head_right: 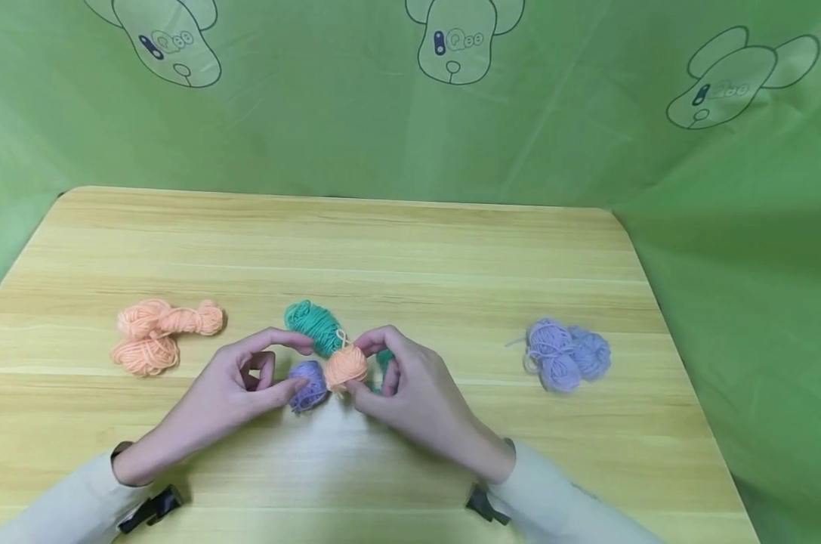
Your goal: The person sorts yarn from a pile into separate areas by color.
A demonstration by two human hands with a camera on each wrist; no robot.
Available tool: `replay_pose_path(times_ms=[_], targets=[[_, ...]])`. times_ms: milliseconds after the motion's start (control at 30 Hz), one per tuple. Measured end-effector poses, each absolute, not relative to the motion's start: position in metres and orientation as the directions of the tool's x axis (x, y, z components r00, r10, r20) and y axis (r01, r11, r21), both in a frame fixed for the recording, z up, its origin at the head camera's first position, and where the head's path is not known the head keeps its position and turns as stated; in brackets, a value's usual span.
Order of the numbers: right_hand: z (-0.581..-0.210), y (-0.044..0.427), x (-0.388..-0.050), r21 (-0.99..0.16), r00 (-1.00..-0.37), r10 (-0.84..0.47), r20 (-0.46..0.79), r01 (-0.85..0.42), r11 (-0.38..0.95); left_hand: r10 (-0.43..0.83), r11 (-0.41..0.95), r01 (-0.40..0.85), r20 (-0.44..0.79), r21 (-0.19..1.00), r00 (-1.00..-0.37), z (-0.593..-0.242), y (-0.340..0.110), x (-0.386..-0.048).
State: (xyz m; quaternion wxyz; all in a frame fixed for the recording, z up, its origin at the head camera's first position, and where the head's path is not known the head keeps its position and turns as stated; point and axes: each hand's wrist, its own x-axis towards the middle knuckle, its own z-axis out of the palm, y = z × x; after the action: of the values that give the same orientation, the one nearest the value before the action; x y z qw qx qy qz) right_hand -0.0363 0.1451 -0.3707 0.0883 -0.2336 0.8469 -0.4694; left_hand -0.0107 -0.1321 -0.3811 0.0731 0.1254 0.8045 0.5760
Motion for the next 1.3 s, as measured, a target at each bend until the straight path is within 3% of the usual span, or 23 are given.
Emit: replay_pose_path(times_ms=[700,1300], targets=[[-0.382,0.135,-0.039,-0.657,-0.878,-0.478,0.028,-0.377,0.653,0.245,0.313,0.069,-0.011,0.947,-0.97,-0.381,-0.142,-0.008],[-0.376,0.129,-0.044,-0.55,-0.859,-0.506,-0.077,-0.387,0.74,0.217,0.325,0.033,-0.041,0.945,-0.975,-0.379,-0.15,-0.006]])
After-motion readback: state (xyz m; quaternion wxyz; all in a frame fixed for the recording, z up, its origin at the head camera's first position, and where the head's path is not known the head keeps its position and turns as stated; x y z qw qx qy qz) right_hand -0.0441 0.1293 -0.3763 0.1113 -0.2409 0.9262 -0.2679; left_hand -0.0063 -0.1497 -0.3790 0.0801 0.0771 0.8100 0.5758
